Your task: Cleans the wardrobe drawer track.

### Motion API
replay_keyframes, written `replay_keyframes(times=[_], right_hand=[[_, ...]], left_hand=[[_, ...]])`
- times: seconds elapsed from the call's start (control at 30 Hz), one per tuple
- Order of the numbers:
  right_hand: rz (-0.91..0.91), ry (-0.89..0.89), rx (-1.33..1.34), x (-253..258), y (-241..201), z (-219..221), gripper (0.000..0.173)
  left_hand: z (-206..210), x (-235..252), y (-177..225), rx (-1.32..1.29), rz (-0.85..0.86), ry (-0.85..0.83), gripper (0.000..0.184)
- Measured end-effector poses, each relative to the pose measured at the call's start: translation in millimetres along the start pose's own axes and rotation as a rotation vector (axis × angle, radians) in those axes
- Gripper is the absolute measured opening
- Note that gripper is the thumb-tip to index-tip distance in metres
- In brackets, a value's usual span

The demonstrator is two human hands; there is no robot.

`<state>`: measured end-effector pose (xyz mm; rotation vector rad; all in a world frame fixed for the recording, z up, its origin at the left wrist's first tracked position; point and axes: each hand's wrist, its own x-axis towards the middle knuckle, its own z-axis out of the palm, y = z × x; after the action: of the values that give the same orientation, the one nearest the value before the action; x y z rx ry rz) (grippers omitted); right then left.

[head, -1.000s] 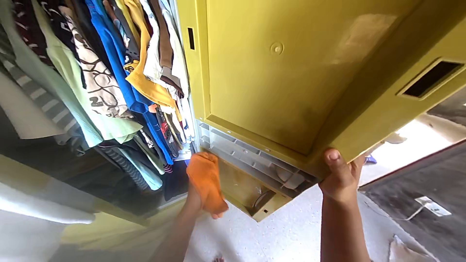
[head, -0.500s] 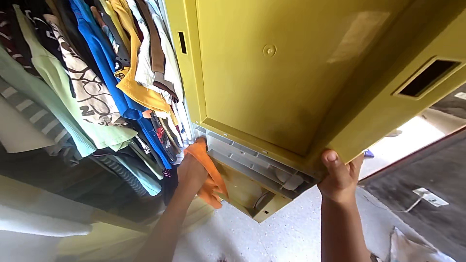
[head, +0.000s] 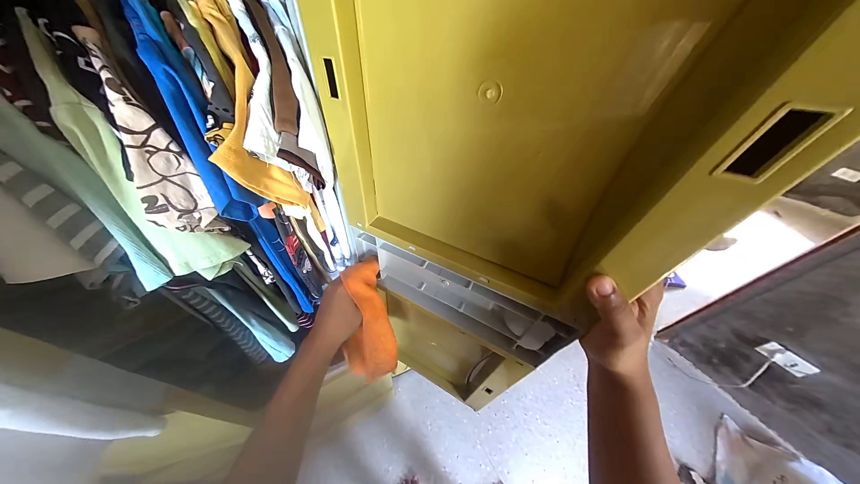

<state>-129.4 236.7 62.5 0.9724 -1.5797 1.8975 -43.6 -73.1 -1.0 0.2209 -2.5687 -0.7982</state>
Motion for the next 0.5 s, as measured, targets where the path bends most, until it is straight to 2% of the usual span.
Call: replay_keyframes(times=[0.1, 0.17, 0.23, 0.3, 0.37, 0.43, 0.5], right_hand=[[0.001, 0.005, -0.011, 0.0, -0.8, -0.6, 0.055], [0.007, 0.009, -0.014, -0.7, -0.5, -1.0, 0.057], [0.014, 0.008, -0.006, -2.4, -0.8, -0.7, 0.057], [0.012, 0.007, -0.004, -2.6, -1.9, -0.8, 0.056], [0.008, 0.005, -0.006, -1.6, -1.7, -0.9, 0.056], [0.013, 0.002, -0.002, -2.0, -1.3, -1.1, 0.056], [0.022, 0.001, 0.005, -3.3, -1.7, -1.8, 0.056]], left_hand=[[5.1, 4.7, 9.2, 0.141, -0.041, 0.030, 0.028], [12.0, 1.6, 10.5, 0.089, -0.007, 0.079, 0.028], [13.8, -4.2, -1.2, -0.162, 0.003, 0.124, 0.034], [11.3, -13.3, -15.1, -0.586, -0.152, 0.097, 0.045], [15.3, -23.4, -29.2, -1.011, -0.286, 0.107, 0.036], [23.0, -28.8, -49.7, -1.215, -0.275, 0.054, 0.034], [27.4, -32.9, -50.2, -1.237, -0.288, 0.037, 0.032]])
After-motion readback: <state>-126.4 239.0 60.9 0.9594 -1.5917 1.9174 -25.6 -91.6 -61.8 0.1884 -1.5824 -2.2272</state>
